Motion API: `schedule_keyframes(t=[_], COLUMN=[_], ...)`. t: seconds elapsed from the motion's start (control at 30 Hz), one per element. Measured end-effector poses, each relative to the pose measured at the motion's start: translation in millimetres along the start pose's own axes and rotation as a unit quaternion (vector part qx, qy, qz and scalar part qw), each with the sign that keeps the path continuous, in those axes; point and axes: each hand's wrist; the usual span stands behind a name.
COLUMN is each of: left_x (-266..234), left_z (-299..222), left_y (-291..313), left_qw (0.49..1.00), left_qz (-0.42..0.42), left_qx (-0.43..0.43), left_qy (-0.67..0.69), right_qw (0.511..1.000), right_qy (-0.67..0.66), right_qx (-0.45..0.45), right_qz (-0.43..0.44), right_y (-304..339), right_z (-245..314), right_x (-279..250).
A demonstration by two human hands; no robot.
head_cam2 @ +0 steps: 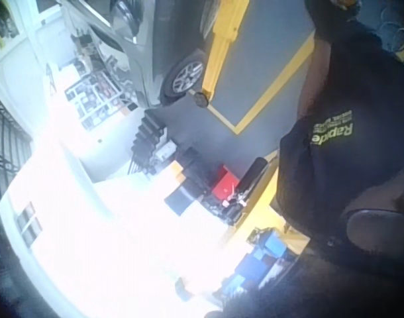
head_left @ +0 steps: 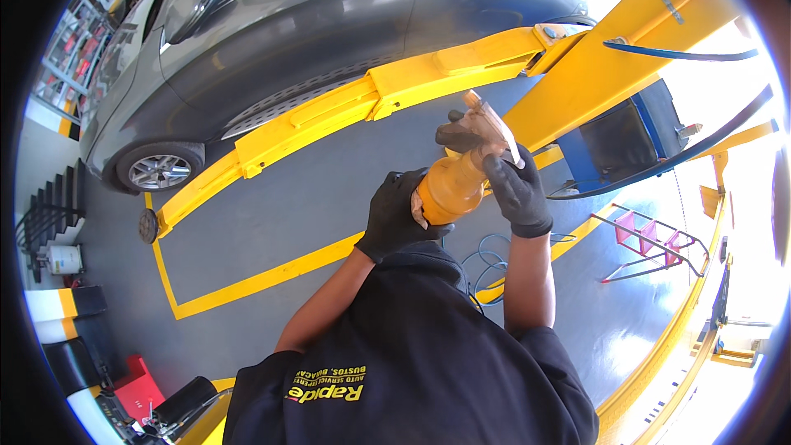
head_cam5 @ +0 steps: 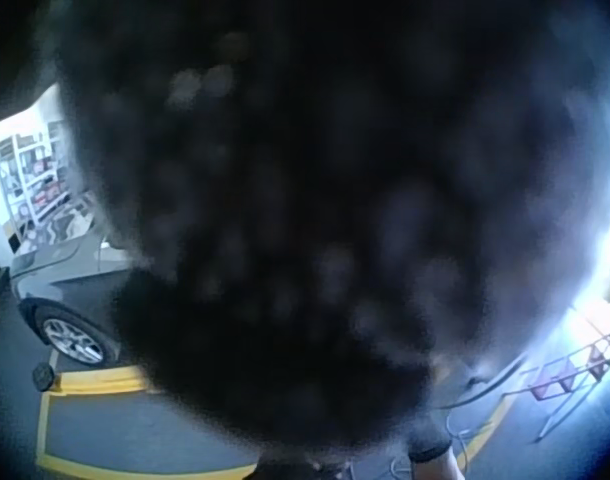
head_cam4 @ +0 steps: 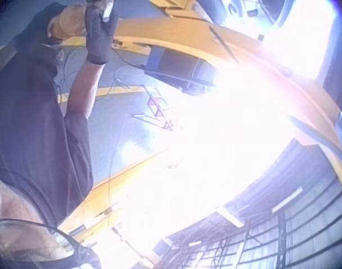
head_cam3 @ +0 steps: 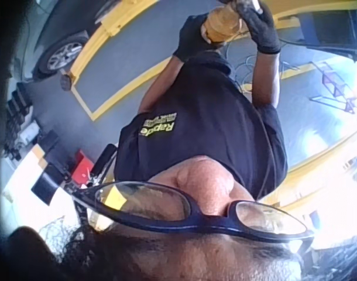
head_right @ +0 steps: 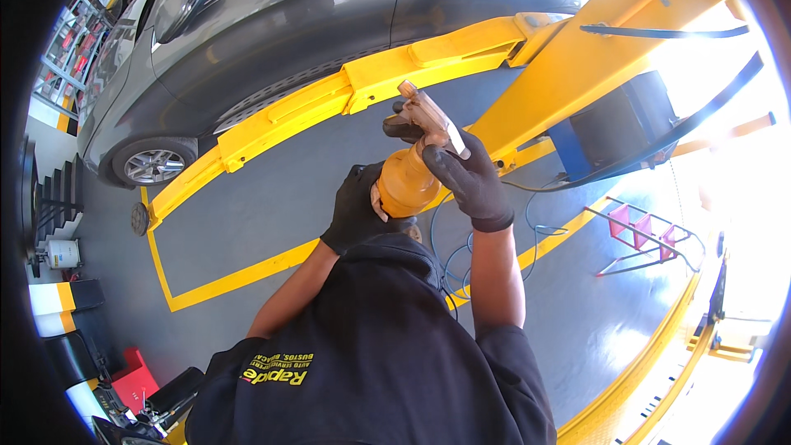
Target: The person wipes the yellow arms of a car lift with a cloth, moving around the lift to clean different sections. The person also handles a small cylindrical object briefly before continuing to wipe the lift arms.
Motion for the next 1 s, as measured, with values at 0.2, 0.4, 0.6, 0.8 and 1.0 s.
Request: schedule_keyframes(t=[0.2,0.4,0.6,0.8,1.0], left_x=[-5,-6,4,15,18], left_z=[-6,-17,-5,-15,-19], left_y=[1,3,2,10,7], left_qw=[0.999,0.996,0.996,0.998,0.998], left_qz=[-0.042,-0.078,-0.064,-0.019,0.067], left_qx=[-0.015,-0.020,0.034,0.028,0.019], left_qy=[-0.014,-0.036,-0.043,-0.051,0.011], right_qw=[0.991,0.991,0.999,0.990,0.985], right_qy=[0.124,0.127,0.010,0.013,0.118], right_qx=[0.054,0.026,-0.042,-0.072,-0.056], right_qz=[0.009,-0.023,-0.033,-0.117,-0.111], right_y=[11,16,7,6,16], right_z=[20,14,14,24,22], right_x=[7,34,34,42,32])
Point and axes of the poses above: each hand's wrist, its own y-axis away from the middle knuckle, its own x-axis out of the palm, z = x × y, and after that the axes turned 11 degrees about -x, right-handed
